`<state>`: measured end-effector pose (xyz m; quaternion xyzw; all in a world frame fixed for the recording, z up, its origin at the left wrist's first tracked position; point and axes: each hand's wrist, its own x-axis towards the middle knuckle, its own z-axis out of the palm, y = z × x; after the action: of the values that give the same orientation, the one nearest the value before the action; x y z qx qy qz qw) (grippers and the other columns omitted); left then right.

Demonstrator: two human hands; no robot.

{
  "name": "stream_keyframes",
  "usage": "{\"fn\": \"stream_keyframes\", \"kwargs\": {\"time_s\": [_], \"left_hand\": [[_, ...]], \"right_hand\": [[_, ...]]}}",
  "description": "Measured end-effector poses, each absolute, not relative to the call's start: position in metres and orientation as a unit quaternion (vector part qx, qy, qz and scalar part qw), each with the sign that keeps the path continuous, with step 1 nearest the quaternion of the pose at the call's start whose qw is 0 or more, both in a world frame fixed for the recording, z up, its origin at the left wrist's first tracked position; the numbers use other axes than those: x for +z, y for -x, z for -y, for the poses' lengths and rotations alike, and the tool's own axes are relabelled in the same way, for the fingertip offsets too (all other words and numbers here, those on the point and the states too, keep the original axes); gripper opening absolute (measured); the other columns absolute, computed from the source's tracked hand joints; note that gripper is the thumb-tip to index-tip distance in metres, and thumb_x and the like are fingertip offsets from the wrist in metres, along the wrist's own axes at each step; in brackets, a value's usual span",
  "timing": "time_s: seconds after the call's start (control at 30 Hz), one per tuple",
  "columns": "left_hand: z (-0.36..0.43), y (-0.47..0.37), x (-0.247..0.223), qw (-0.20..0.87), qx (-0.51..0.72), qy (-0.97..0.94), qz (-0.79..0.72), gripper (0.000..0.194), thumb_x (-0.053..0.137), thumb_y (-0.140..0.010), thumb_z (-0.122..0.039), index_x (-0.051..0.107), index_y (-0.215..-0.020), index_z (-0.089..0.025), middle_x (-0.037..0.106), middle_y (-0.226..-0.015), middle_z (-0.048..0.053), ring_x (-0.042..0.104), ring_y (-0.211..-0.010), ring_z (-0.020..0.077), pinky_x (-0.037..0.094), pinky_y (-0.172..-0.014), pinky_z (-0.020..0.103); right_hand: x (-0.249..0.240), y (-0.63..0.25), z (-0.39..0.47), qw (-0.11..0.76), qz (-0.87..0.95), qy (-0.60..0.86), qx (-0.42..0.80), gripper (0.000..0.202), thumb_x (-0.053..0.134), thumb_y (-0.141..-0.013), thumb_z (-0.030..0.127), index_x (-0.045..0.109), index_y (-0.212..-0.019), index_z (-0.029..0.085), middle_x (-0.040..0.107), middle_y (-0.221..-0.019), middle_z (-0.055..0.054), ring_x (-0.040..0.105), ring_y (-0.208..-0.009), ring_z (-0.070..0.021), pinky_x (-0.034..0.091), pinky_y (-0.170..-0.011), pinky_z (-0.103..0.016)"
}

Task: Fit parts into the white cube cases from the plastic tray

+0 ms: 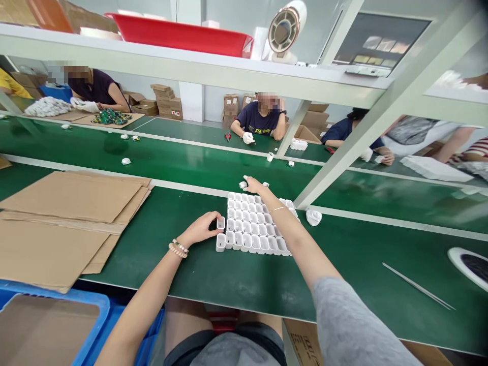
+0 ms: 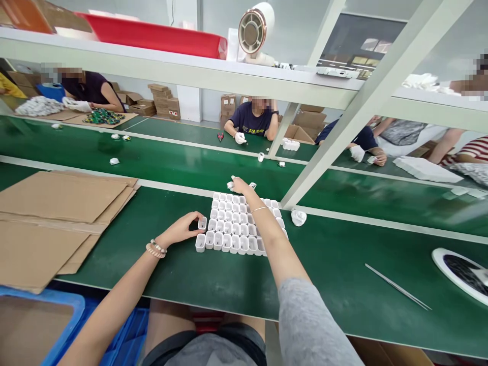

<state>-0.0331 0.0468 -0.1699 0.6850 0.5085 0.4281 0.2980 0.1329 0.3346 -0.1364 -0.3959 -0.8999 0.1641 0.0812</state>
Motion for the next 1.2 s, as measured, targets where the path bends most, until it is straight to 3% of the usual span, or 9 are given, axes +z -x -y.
{"fn": "stream_keyframes", "kwargs": {"time_s": [0.1, 0.2, 0.3, 0.4, 0.5, 0.6, 0.8, 1.0, 1.2], "left_hand": [[-0.045, 0.033, -0.168, 0.258, 0.467, -0.659, -0.529, 0.039, 0.074, -0.081, -0.03, 0.061, -0.116, -0.021, 0.062, -0.113, 0.009, 0.059, -0.102, 0.0242, 0.046, -0.093, 0.036], [-0.044, 0.03, -0.165, 0.237, 0.521, -0.621, -0.536, 0.052, 0.078, -0.078, -0.031, 0.059, -0.126, -0.022, 0.057, -0.114, 0.009, 0.059, -0.102, 0.0236, 0.048, -0.092, 0.036], [-0.041, 0.025, -0.16, 0.183, 0.555, -0.593, -0.554, 0.036, 0.082, -0.073, -0.032, 0.068, -0.105, -0.02, 0.053, -0.103, 0.008, 0.057, -0.094, 0.0233, 0.048, -0.088, 0.036], [-0.038, 0.018, -0.157, 0.087, 0.559, -0.589, -0.577, 0.025, 0.081, -0.075, -0.033, 0.063, -0.086, -0.019, 0.053, -0.096, 0.008, 0.056, -0.095, 0.0251, 0.048, -0.087, 0.038], [-0.034, 0.012, -0.157, 0.023, 0.56, -0.622, -0.548, 0.025, 0.074, -0.082, -0.028, 0.056, -0.097, -0.019, 0.059, -0.107, 0.011, 0.06, -0.102, 0.0253, 0.05, -0.088, 0.039], [-0.03, 0.007, -0.161, -0.015, 0.536, -0.67, -0.513, 0.024, 0.06, -0.087, -0.016, 0.05, -0.109, -0.02, 0.063, -0.11, 0.01, 0.065, -0.098, 0.021, 0.053, -0.082, 0.035], [-0.029, -0.002, -0.166, -0.076, 0.516, -0.69, -0.502, 0.046, 0.062, -0.083, -0.02, 0.046, -0.126, -0.019, 0.06, -0.1, 0.007, 0.063, -0.088, 0.0201, 0.054, -0.074, 0.033], [-0.03, -0.004, -0.164, -0.099, 0.511, -0.69, -0.503, 0.044, 0.061, -0.086, -0.021, 0.046, -0.127, -0.019, 0.059, -0.099, 0.007, 0.061, -0.088, 0.0204, 0.053, -0.074, 0.033], [-0.03, -0.005, -0.165, -0.116, 0.5, -0.691, -0.509, 0.043, 0.061, -0.086, -0.019, 0.046, -0.127, -0.017, 0.059, -0.102, 0.008, 0.06, -0.091, 0.0214, 0.053, -0.075, 0.033]], "right_hand": [[-0.13, -0.128, -0.333, 0.081, 0.882, 0.426, 0.184, 0.02, 0.071, -0.074, 0.005, 0.067, -0.093, 0.007, 0.072, -0.104, -0.02, 0.067, -0.094, -0.0244, 0.049, -0.086, -0.031], [-0.116, -0.135, -0.322, 0.119, 0.876, 0.419, 0.207, 0.019, 0.07, -0.077, 0.008, 0.067, -0.096, 0.007, 0.072, -0.107, -0.02, 0.067, -0.094, -0.0237, 0.05, -0.085, -0.031], [-0.104, -0.15, -0.289, 0.159, 0.873, 0.392, 0.243, 0.031, 0.07, -0.081, 0.016, 0.064, -0.111, 0.009, 0.073, -0.109, -0.016, 0.069, -0.092, -0.0201, 0.053, -0.083, -0.03], [-0.099, -0.174, -0.229, 0.248, 0.86, 0.314, 0.317, 0.043, 0.075, -0.081, 0.026, 0.063, -0.119, 0.011, 0.074, -0.1, -0.011, 0.07, -0.086, -0.0205, 0.057, -0.082, -0.035], [-0.097, -0.194, -0.158, 0.362, 0.855, 0.19, 0.32, 0.04, 0.078, -0.08, 0.038, 0.068, -0.114, 0.018, 0.073, -0.094, -0.007, 0.07, -0.084, -0.0219, 0.058, -0.084, -0.041], [-0.097, -0.202, -0.109, 0.423, 0.86, 0.124, 0.258, 0.037, 0.074, -0.086, 0.037, 0.068, -0.121, 0.026, 0.072, -0.103, -0.007, 0.07, -0.089, -0.0211, 0.059, -0.083, -0.038], [-0.111, -0.195, -0.093, 0.448, 0.867, 0.079, 0.205, 0.051, 0.07, -0.09, 0.033, 0.058, -0.14, 0.03, 0.069, -0.106, -0.008, 0.069, -0.086, -0.0201, 0.06, -0.076, -0.033], [-0.12, -0.196, -0.095, 0.416, 0.876, 0.106, 0.221, 0.05, 0.068, -0.092, 0.037, 0.057, -0.14, 0.029, 0.069, -0.106, -0.008, 0.068, -0.082, -0.0193, 0.061, -0.074, -0.035], [-0.119, -0.194, -0.09, 0.441, 0.867, 0.103, 0.205, 0.052, 0.065, -0.094, 0.032, 0.054, -0.144, 0.031, 0.068, -0.1, -0.006, 0.067, -0.079, -0.0186, 0.061, -0.071, -0.033]]}}
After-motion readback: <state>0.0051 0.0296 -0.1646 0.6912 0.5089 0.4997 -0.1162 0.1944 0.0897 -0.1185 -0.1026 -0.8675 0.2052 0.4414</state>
